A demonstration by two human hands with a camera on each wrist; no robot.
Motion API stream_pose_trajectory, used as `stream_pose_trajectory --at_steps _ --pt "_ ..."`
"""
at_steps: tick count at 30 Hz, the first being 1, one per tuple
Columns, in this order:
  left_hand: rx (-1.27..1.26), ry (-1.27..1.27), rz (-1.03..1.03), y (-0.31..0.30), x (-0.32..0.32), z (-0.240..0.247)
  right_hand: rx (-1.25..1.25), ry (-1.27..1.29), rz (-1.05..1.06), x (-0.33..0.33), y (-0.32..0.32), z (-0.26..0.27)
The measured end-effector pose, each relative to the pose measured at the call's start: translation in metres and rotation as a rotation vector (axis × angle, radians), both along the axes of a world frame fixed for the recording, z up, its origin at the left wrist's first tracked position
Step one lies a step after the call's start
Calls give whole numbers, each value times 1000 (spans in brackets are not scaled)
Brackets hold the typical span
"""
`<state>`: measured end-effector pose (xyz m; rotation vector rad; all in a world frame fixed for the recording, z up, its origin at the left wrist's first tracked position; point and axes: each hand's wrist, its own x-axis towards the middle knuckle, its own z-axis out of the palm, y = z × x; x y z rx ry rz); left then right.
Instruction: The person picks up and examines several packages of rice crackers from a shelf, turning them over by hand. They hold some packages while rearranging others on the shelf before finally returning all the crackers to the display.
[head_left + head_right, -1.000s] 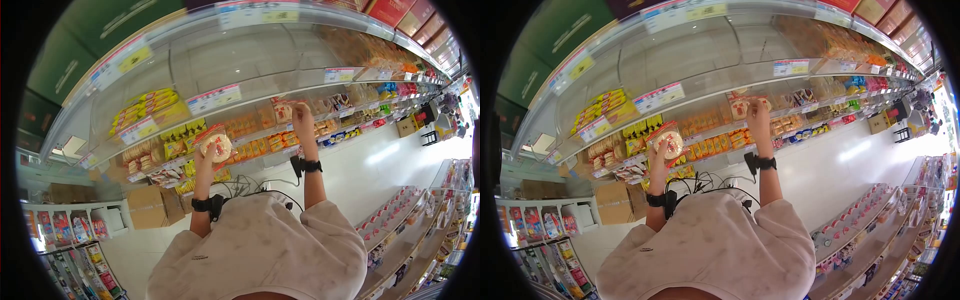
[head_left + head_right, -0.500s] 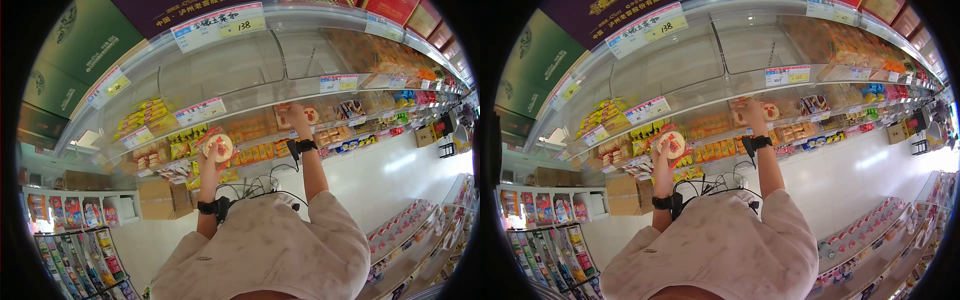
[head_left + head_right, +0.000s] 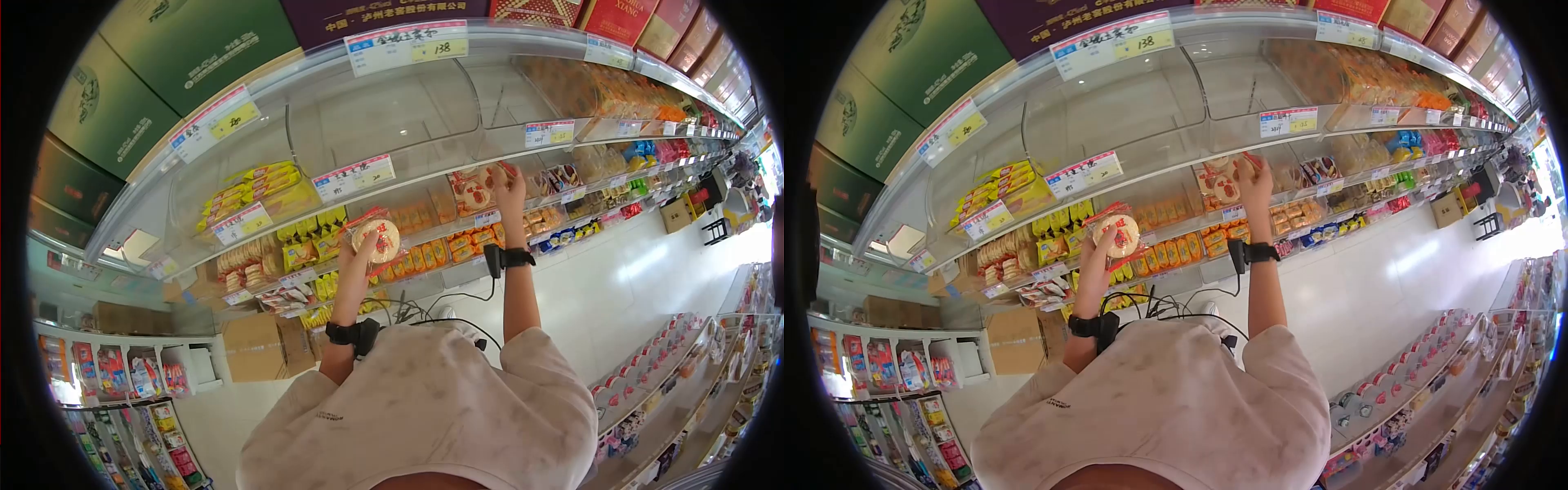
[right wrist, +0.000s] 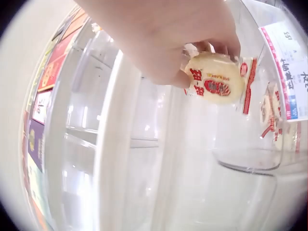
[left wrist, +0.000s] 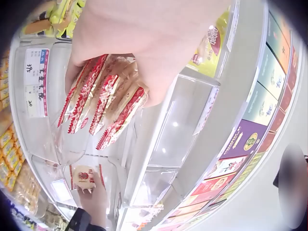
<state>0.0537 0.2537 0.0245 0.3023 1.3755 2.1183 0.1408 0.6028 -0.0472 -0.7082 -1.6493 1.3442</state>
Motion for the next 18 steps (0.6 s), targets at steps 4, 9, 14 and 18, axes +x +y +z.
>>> stream_pose_trajectory --at_steps 4,9,14,18 --pt "-26 1 -56 1 -2 -5 -429 181 263 29 -54 52" --pt "-25 38 -168 8 0 -13 -355 143 490 27 -143 85" --pt "29 -48 -188 15 5 -31 -111 60 616 9 -183 72" --pt "-127 84 -220 7 -1 -36 -53 41 624 11 -190 75"
